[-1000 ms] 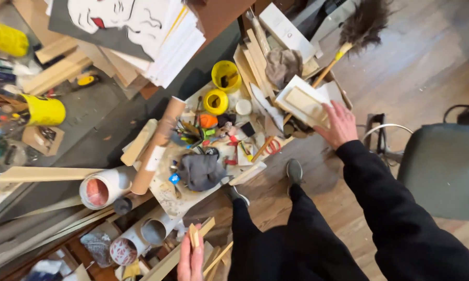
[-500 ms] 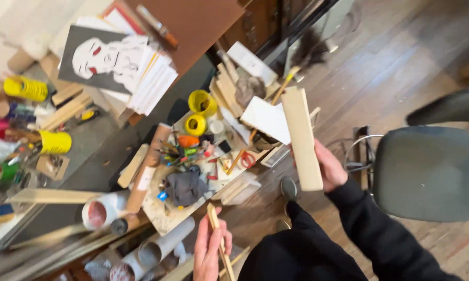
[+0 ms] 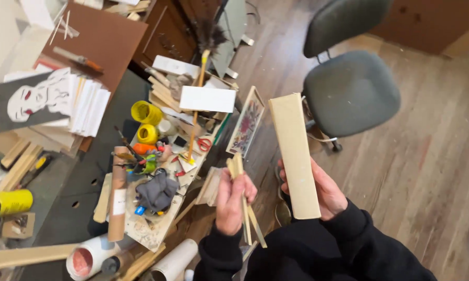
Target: Assemble small wooden picture frames using glue, a miter vise, and a hammer.
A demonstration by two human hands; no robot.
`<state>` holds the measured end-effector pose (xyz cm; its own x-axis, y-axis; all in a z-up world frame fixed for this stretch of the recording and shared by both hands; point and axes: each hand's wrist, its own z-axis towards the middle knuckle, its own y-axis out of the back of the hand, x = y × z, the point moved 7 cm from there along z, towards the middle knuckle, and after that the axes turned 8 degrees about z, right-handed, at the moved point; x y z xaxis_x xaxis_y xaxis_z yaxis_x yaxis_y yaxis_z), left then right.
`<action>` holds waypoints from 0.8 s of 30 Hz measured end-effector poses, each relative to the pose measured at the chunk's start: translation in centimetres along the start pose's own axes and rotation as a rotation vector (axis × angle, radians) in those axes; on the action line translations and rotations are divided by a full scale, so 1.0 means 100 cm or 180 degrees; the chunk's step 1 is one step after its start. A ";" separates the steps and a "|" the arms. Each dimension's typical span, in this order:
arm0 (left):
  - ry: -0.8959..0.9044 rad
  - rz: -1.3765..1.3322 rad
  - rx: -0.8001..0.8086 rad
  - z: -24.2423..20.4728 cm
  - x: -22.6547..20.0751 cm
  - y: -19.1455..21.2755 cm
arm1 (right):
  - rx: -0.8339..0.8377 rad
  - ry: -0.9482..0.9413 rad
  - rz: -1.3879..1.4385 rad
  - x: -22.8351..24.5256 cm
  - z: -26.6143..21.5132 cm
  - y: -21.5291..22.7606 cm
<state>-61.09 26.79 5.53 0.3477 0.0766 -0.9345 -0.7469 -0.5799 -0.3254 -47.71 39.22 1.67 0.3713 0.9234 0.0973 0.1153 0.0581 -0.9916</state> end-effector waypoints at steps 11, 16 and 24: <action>0.0389 0.0242 0.1114 -0.032 0.045 -0.163 | -0.1146 0.1928 -0.1330 0.062 -0.186 0.044; -0.0040 0.1233 0.1560 -0.060 0.081 -0.236 | -0.1342 0.3101 -0.1516 0.089 -0.275 0.037; -0.0569 0.1673 0.2091 -0.157 0.117 -0.407 | -0.1810 0.4586 -0.2202 0.140 -0.431 0.041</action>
<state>-17.79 38.57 10.13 -0.1885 0.0882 -0.9781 -0.9818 0.0069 0.1898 -2.32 36.03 2.63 0.5515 -0.3023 0.7775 0.7759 -0.1563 -0.6112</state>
